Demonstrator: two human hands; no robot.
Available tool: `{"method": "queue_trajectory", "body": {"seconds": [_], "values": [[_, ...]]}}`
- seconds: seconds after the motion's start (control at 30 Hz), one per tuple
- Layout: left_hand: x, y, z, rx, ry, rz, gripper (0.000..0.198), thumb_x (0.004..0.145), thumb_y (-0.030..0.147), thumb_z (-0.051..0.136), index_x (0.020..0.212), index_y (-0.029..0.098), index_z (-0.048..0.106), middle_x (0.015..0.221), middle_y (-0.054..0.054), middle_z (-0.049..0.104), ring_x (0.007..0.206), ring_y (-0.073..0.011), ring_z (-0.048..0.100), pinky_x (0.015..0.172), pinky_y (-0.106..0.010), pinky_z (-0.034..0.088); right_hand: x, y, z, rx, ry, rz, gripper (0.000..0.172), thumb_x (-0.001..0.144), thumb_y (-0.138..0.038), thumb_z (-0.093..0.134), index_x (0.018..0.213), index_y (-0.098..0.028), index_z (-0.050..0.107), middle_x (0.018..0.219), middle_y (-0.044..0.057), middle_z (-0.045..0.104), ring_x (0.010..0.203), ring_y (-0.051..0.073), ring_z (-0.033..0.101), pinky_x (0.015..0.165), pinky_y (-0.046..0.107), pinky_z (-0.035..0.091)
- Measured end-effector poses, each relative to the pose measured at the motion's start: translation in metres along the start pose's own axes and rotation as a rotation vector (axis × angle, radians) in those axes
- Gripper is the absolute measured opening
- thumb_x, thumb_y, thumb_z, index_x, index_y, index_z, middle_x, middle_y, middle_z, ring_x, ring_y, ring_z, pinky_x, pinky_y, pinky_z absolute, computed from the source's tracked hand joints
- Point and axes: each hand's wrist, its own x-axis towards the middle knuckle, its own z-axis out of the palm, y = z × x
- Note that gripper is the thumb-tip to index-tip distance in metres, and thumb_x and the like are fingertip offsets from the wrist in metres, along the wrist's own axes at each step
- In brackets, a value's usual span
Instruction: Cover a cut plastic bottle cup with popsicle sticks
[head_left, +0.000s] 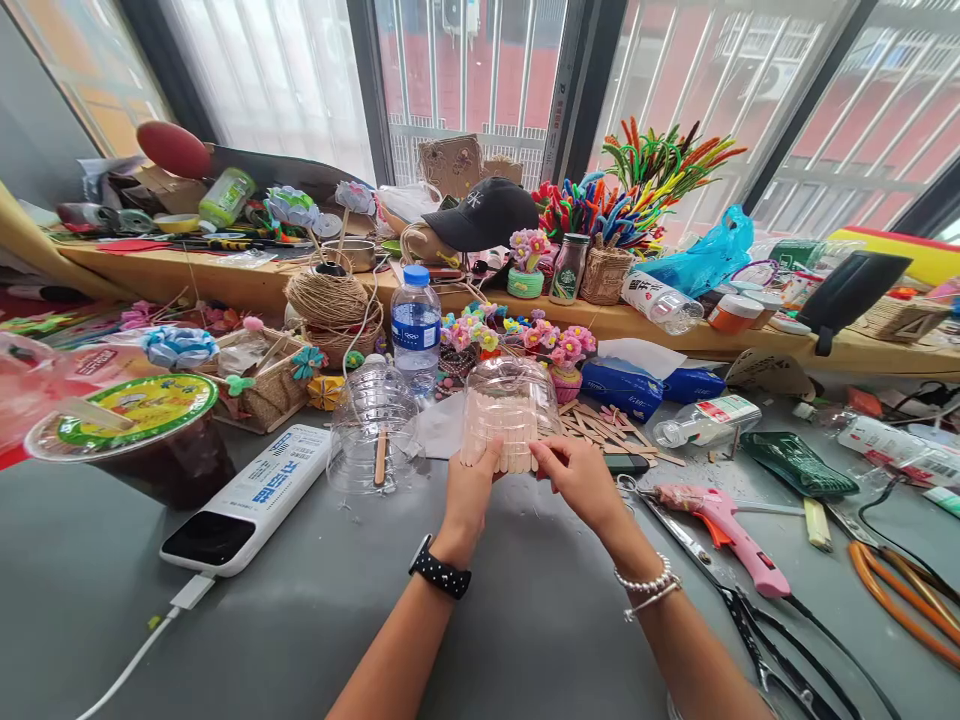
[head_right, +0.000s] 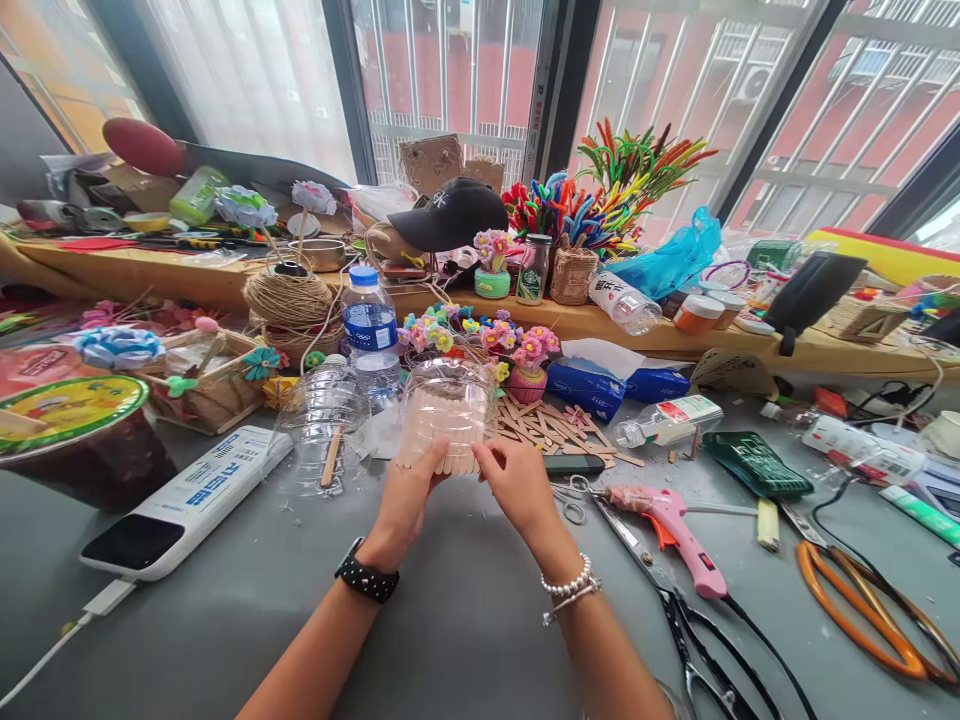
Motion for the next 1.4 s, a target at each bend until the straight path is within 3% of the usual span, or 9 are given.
{"method": "queue_trajectory", "body": {"seconds": [0.3,0.5,0.63,0.77,1.07,1.27,1.4], "values": [[0.0,0.005,-0.001,0.194,0.015,0.036,0.023,0.059,0.027,0.068,0.077,0.013,0.065,0.066,-0.003,0.067,0.054,-0.0175,0.06,0.05,-0.028,0.051,0.0,0.004,0.009,0.023,0.059,0.019,0.036,0.083,-0.038,0.037,0.059,-0.017,0.055,0.051,0.0,0.058,0.041,0.01,0.048,0.05,0.022,0.037],[0.0,0.004,-0.002,0.25,-0.13,-0.018,0.022,0.069,0.034,0.059,0.068,0.013,0.064,0.047,-0.004,0.062,0.04,-0.0172,0.057,0.041,-0.026,0.045,-0.002,0.002,0.008,-0.024,0.122,0.014,0.036,0.084,-0.039,0.035,0.061,-0.017,0.054,0.054,0.0,0.056,0.047,0.011,0.048,0.052,0.023,0.034],[0.003,-0.002,-0.004,0.15,-0.179,-0.038,0.025,0.071,0.036,0.057,0.078,0.013,0.064,0.049,-0.005,0.063,0.042,-0.0166,0.058,0.042,-0.025,0.046,-0.002,-0.002,0.007,-0.078,0.086,-0.007,0.035,0.083,-0.042,0.036,0.066,-0.017,0.054,0.062,0.002,0.059,0.054,0.012,0.05,0.053,0.023,0.035],[0.004,-0.004,-0.003,0.118,-0.19,-0.041,0.022,0.072,0.034,0.057,0.071,0.013,0.062,0.047,-0.003,0.061,0.039,-0.0141,0.055,0.04,-0.023,0.044,-0.004,-0.006,0.007,-0.198,0.034,-0.025,0.033,0.083,-0.039,0.037,0.063,-0.017,0.053,0.066,0.004,0.06,0.061,0.014,0.051,0.056,0.023,0.033],[0.001,0.0,-0.002,0.105,-0.263,-0.161,0.029,0.076,0.035,0.05,0.065,0.01,0.059,0.046,-0.004,0.06,0.036,-0.0107,0.054,0.037,-0.019,0.039,-0.003,-0.007,0.008,-0.215,0.035,-0.024,0.036,0.083,-0.038,0.036,0.058,-0.017,0.051,0.056,0.001,0.054,0.053,0.011,0.044,0.051,0.023,0.029],[0.001,0.005,-0.002,0.006,-0.192,-0.208,0.022,0.077,0.027,0.049,0.088,0.009,0.058,0.061,-0.007,0.067,0.048,-0.014,0.061,0.044,-0.021,0.047,-0.001,0.003,-0.024,-0.092,-0.23,0.015,0.043,0.084,-0.048,0.032,0.066,-0.016,0.056,0.059,0.001,0.06,0.05,0.011,0.052,0.05,0.021,0.035],[0.004,0.005,-0.002,-0.119,-0.119,-0.193,0.029,0.075,0.019,0.053,0.102,0.01,0.051,0.08,-0.009,0.068,0.068,-0.0186,0.066,0.061,-0.028,0.054,-0.001,0.009,-0.043,-0.467,-0.163,0.04,0.033,0.084,-0.03,0.035,0.069,-0.016,0.061,0.07,0.006,0.065,0.064,0.015,0.057,0.058,0.024,0.036]]}}
